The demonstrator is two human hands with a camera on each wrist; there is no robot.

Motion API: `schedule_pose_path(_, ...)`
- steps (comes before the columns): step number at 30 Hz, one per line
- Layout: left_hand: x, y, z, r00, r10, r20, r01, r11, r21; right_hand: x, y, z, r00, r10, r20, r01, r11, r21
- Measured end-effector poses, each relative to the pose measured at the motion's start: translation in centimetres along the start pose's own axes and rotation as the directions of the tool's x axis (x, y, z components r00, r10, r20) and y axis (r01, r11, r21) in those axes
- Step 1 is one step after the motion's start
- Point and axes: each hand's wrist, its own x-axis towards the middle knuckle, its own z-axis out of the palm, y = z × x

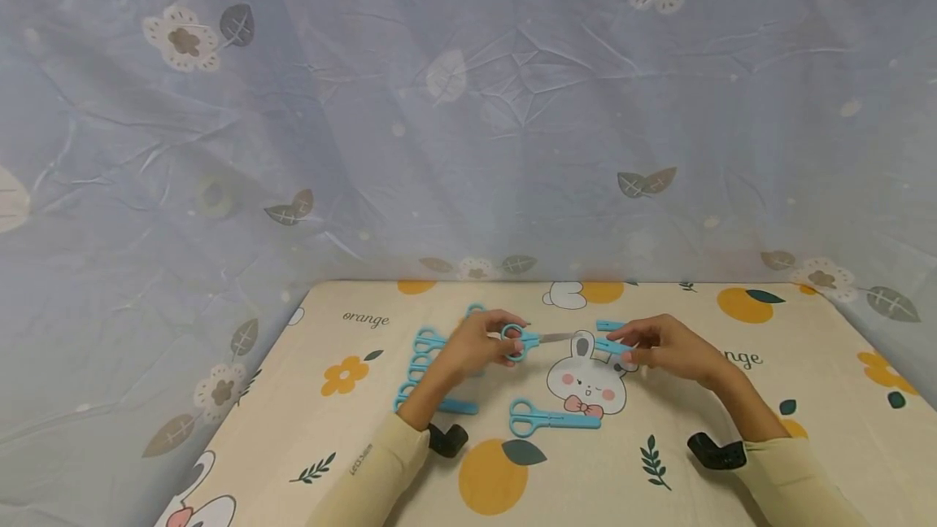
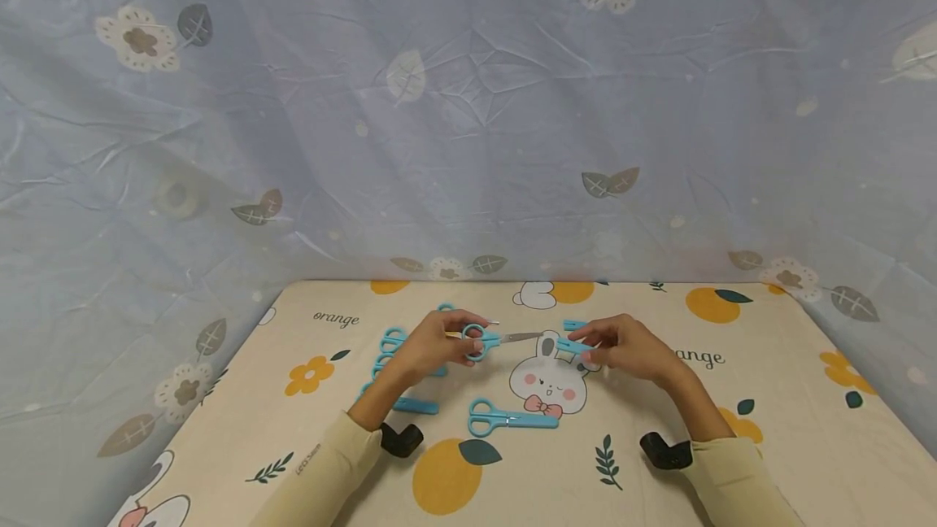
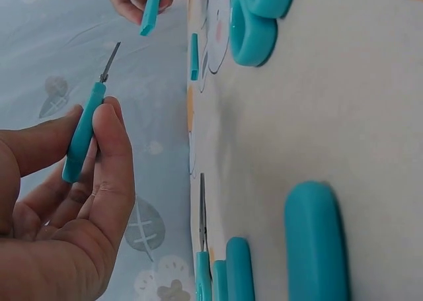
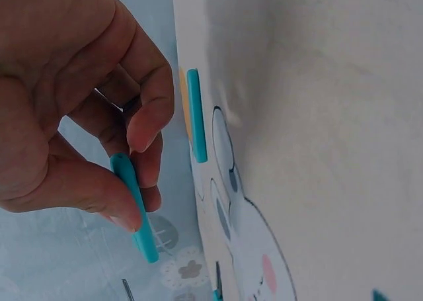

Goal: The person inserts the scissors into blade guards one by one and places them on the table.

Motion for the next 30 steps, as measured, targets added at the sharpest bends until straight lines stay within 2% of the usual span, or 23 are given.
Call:
schedule_pose_path(6,-0.06,0.19,-0.28,1.0,-0.018,0.017,0.019,0.999,-0.041,-0.14,-0.12,-0.24,1.0,0.025,0.019,-0.026,0.999,0.047)
schedule_pose_path(12,-0.08,0.27,-0.38,0.998,-0.033,0.044,0.035,0.998,-0.048,-0.15,-0.11,-0.27,0.999,0.005,0.035,-0.007,0.998,0.061)
schedule_pose_path(22,-0.1,0.34,-0.32,0.999,-0.023,0.034,0.025,0.998,-0.055,-0.23,-0.77,-0.01,0.999,0.012,0.052,-0.018,0.994,0.104)
schedule_pose_path(30,-0.12,0.34,-0.14,0.999,-0.036,0.034,0.039,0.992,-0.118,-0.2,-0.88,-0.07,0.998,0.027,0.06,-0.033,0.993,0.11)
